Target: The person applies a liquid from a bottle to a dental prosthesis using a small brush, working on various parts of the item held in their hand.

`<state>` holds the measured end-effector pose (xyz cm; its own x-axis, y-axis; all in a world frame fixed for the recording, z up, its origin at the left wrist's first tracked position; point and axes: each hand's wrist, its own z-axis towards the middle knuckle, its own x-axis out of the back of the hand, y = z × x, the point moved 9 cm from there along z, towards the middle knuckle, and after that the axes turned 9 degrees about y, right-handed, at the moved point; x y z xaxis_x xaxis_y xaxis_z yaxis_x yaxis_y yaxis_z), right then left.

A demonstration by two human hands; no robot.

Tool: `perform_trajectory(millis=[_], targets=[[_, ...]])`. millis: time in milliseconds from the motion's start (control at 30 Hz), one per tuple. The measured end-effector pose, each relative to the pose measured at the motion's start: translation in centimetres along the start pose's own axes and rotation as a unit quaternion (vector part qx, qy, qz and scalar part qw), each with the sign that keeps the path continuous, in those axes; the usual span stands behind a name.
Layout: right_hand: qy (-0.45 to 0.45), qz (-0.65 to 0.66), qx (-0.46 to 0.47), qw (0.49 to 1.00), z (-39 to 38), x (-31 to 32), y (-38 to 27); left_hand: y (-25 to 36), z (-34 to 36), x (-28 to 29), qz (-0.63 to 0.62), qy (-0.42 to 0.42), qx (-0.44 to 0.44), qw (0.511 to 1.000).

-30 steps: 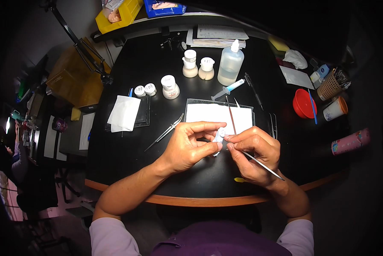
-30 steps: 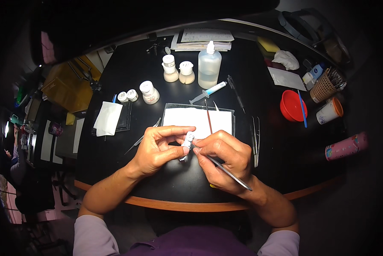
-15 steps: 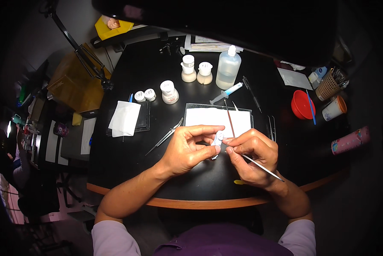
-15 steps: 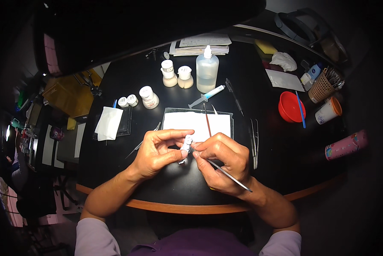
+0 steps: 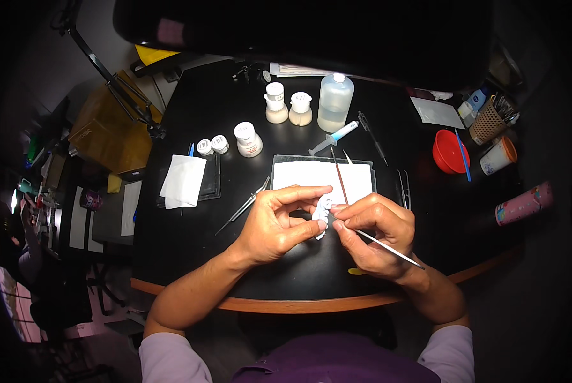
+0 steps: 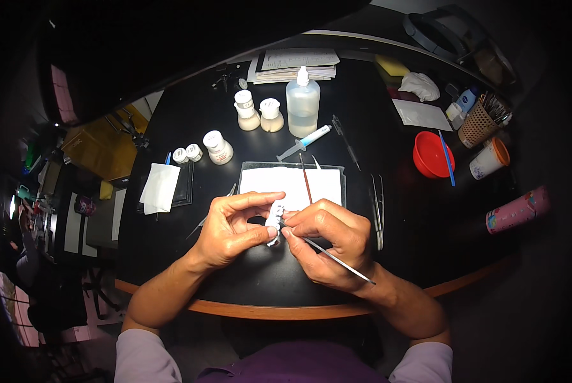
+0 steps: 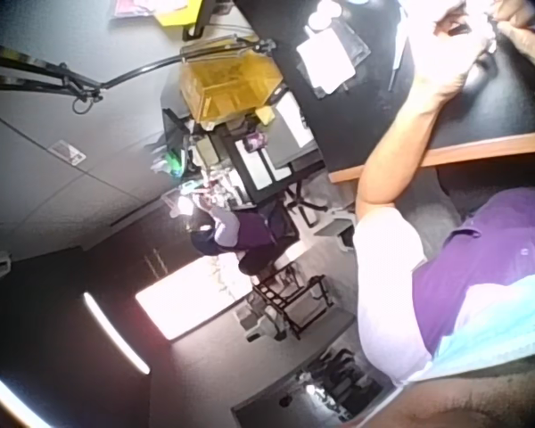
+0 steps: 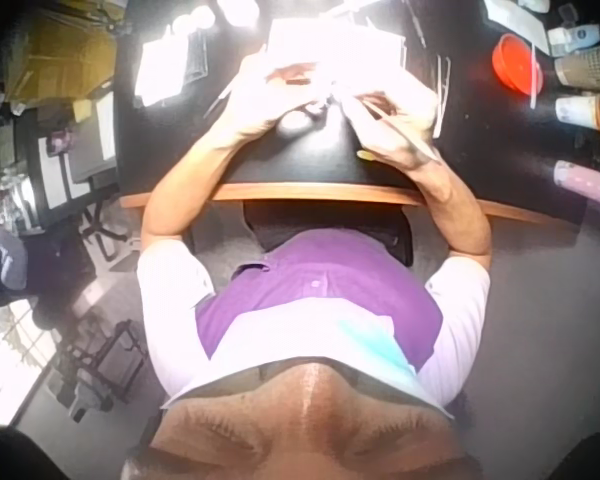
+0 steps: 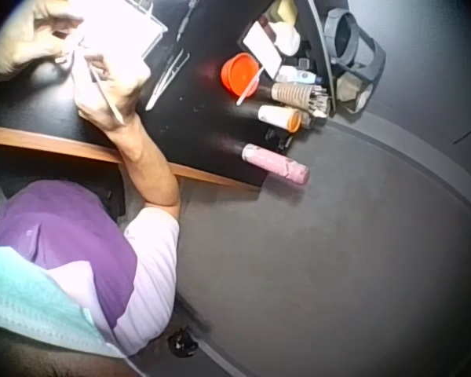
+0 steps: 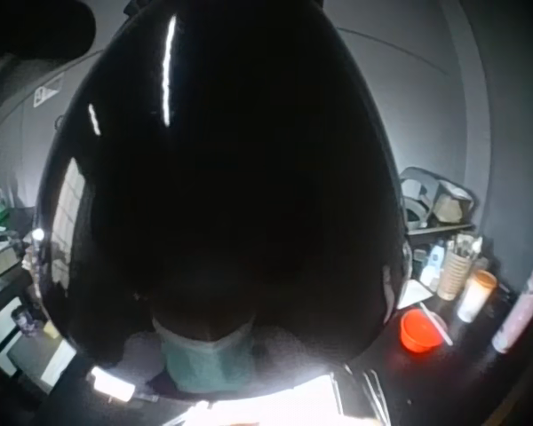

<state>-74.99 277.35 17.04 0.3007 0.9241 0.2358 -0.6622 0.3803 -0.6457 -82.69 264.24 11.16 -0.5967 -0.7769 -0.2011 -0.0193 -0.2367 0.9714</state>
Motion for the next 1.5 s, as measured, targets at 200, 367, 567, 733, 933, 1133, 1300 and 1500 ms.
perform_trajectory(millis=[200, 367, 567, 733, 933, 1133, 1300, 1500], targets=[[-0.001, -0.02, 0.018, 1.0, 0.19, 0.0, -0.35, 0.01, 0.04, 0.01, 0.006, 0.013, 0.004, 1.0], [-0.003, -0.02, 0.022, 1.0, 0.3, -0.04, -0.52, 0.13, 0.07, 0.08, 0.01, 0.019, -0.004, 1.0], [-0.011, -0.02, 0.018, 1.0, 0.24, -0.13, -0.54, 0.26, 0.05, 0.06, 0.016, 0.014, -0.012, 1.0], [-0.002, -0.013, 0.018, 1.0, 0.24, -0.01, -0.55, 0.29, 0.06, 0.01, 0.012, 0.015, -0.013, 1.0], [0.001, -0.013, 0.018, 1.0, 0.24, -0.04, -0.51, 0.43, 0.08, 0.04, 0.009, 0.016, -0.017, 1.0], [-0.011, -0.019, 0.018, 1.0, 0.23, -0.08, -0.58, 0.37, 0.08, 0.18, 0.018, 0.014, -0.012, 1.0], [-0.019, -0.018, 0.02, 0.999, 0.3, -0.11, -0.74, 0.23, 0.06, 0.22, 0.009, 0.008, -0.006, 1.0], [-0.018, -0.012, 0.026, 0.999, 0.42, 0.02, -0.91, 0.43, 0.09, 0.18, -0.001, -0.005, -0.014, 1.0]])
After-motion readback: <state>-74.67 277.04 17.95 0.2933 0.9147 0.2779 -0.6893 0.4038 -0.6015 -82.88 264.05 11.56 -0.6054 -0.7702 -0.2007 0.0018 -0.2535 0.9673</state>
